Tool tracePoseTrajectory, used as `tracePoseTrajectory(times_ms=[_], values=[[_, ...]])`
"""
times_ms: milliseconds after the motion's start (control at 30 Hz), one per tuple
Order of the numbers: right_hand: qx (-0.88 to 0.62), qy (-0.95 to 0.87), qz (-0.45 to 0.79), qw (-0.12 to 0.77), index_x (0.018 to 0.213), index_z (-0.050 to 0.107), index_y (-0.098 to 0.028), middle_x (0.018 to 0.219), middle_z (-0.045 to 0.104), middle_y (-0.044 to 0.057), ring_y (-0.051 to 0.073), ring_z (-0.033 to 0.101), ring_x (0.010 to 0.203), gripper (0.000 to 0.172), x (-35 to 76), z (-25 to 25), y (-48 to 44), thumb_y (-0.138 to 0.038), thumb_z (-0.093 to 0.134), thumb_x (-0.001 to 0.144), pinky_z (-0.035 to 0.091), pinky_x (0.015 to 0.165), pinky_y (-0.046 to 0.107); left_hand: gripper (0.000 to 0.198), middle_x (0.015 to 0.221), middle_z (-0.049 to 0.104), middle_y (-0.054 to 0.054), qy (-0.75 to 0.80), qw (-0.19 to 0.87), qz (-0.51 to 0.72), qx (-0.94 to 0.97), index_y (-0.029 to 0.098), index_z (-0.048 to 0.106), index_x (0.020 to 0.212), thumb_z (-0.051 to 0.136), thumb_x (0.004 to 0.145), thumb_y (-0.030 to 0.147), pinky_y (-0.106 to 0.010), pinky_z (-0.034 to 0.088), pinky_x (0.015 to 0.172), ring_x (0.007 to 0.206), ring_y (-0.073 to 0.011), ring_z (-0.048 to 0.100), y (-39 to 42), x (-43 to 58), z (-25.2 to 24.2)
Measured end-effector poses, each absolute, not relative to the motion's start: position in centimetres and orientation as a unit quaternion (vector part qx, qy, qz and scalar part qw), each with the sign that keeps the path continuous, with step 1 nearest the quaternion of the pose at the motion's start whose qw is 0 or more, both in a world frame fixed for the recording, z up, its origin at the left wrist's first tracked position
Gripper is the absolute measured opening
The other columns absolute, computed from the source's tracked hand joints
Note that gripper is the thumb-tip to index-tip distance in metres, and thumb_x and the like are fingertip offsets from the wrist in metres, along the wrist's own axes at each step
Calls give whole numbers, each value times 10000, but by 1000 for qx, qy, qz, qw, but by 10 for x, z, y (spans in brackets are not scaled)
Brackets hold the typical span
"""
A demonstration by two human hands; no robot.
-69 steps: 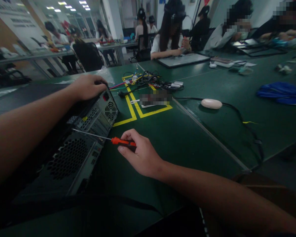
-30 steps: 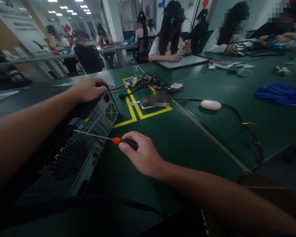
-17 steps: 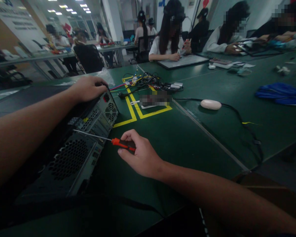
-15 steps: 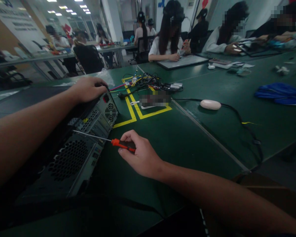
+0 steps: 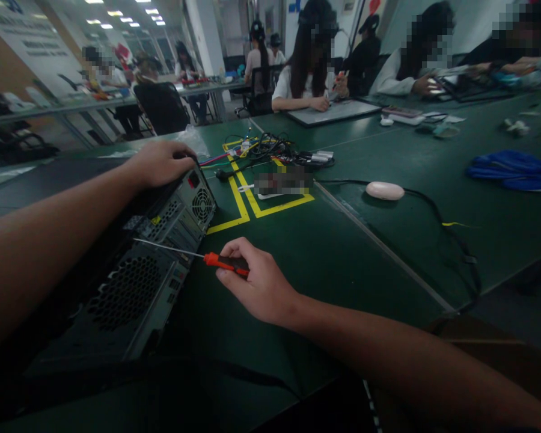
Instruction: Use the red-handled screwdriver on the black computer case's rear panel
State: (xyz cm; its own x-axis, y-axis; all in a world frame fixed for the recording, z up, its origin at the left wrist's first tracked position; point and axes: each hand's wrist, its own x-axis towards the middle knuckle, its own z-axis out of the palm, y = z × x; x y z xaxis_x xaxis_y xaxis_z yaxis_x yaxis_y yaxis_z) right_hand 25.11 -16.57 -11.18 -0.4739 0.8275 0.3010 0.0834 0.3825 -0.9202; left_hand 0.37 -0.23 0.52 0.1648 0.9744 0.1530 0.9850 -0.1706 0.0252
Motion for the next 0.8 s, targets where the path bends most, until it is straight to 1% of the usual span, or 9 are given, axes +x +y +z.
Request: tracePoseTrajectory(times_ms=[133,300,533,667,800], values=[[-311,-726,462,404,1068,581,-223,949,673,3,182,634,834,141,252,-111,-165,-270,659,960,489,787,332,682,1345,718,-184,-641,39,-62,-764,110,726,1335,388,894,506,-476,478,1085,1242,-363,643,-2,4,6],[-318,-727,460,398,1069,585,-227,928,662,-10,168,605,785,150,252,-111,-166,-285,666,956,477,766,319,675,1326,725,-191,-639,30,-70,-765,102,731,1327,422,882,504,-480,490,1070,1219,-371,655,-1,3,5],[-309,-728,457,407,1053,591,-220,938,668,-4,167,606,786,146,251,-112,-165,-298,667,957,477,772,316,655,1336,718,-195,-638,38,-69,-766,89,714,1339,410,913,483,-462,492,1066,1231,-358,657,-1,1,4],[-307,-721,457,420,1042,604,-208,920,660,-4,164,606,788,133,251,-111,-165,-289,668,959,469,776,314,646,1348,718,-178,-636,41,-71,-768,89,712,1333,382,913,453,-438,486,1084,1257,-334,651,-1,1,3],[-312,-723,453,418,1047,621,-204,932,669,1,166,609,796,142,251,-110,-164,-306,673,963,469,781,313,651,1354,717,-179,-636,41,-72,-767,91,720,1321,389,909,471,-447,481,1092,1269,-347,646,0,0,2]])
